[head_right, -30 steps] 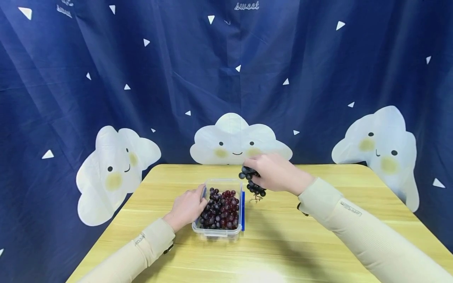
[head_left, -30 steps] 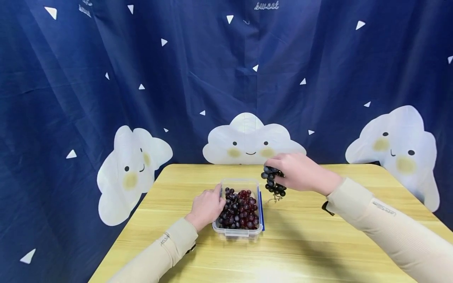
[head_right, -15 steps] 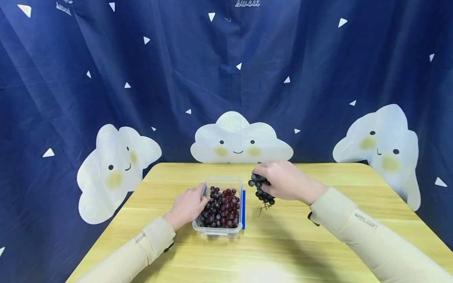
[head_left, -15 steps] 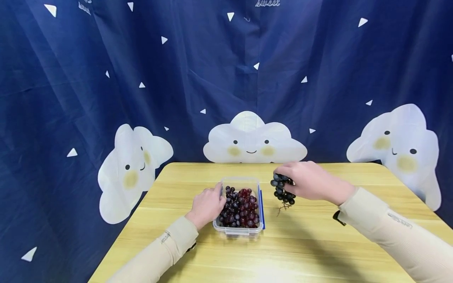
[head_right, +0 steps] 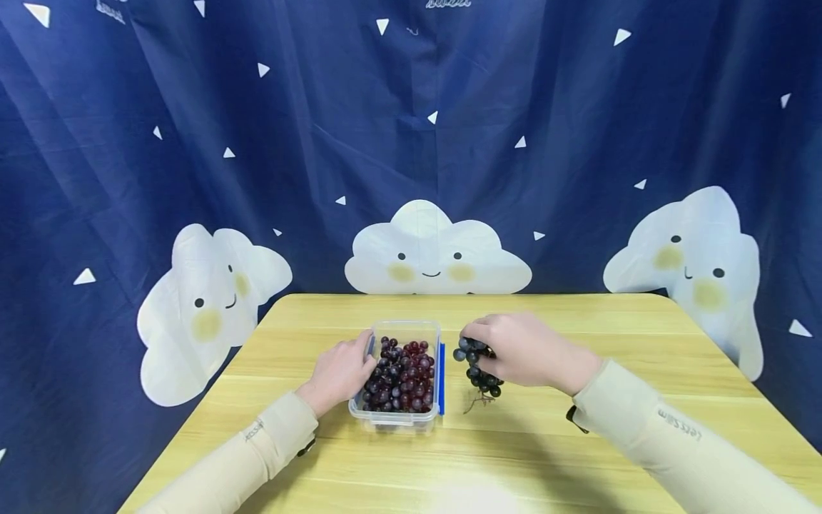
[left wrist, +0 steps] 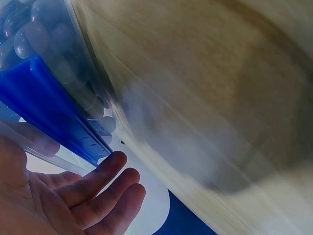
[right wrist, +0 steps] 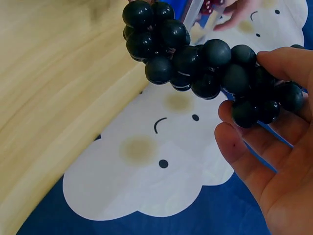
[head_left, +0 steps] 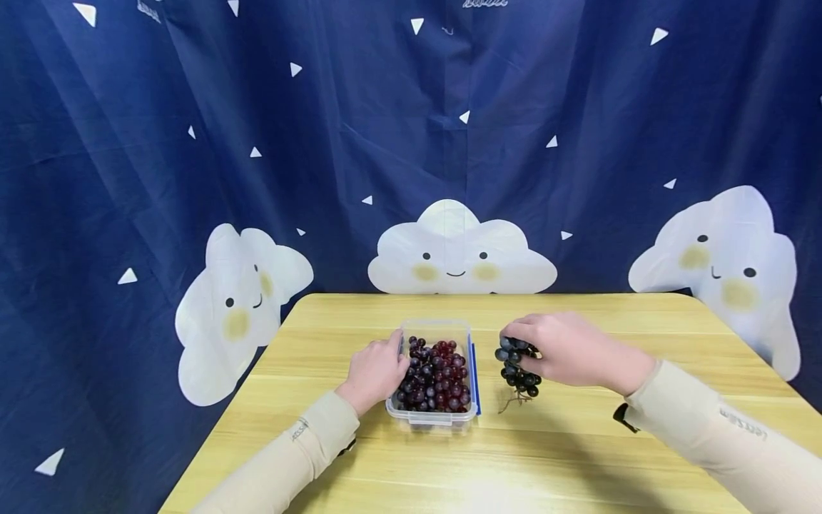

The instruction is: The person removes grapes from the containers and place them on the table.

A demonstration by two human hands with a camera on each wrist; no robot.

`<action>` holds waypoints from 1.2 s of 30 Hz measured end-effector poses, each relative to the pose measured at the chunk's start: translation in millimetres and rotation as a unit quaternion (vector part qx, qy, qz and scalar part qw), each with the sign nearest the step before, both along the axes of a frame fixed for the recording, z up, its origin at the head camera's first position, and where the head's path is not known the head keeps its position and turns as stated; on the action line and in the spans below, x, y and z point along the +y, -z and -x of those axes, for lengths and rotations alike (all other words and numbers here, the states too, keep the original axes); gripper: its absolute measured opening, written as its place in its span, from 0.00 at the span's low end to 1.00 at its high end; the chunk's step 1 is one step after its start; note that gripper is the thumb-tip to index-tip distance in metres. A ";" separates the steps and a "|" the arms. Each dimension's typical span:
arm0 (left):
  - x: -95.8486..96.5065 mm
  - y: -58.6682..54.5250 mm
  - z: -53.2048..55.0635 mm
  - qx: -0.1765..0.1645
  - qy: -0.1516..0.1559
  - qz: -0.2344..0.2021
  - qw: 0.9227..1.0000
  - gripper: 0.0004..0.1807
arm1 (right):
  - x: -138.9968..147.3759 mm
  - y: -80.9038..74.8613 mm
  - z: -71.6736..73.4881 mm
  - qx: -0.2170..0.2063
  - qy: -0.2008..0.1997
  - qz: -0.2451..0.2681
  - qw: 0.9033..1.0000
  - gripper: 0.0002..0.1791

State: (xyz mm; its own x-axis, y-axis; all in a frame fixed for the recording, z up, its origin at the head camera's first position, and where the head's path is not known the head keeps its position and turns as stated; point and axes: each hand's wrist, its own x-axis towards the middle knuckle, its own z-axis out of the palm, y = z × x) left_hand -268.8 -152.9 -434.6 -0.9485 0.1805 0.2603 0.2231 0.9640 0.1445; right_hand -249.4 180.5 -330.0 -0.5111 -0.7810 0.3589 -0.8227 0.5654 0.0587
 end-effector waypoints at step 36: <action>-0.7 -2.9 -1.2 -0.012 -0.005 -0.006 1.000 0.33 | -4.7 40.2 19.6 -0.137 0.034 0.036 0.989 0.20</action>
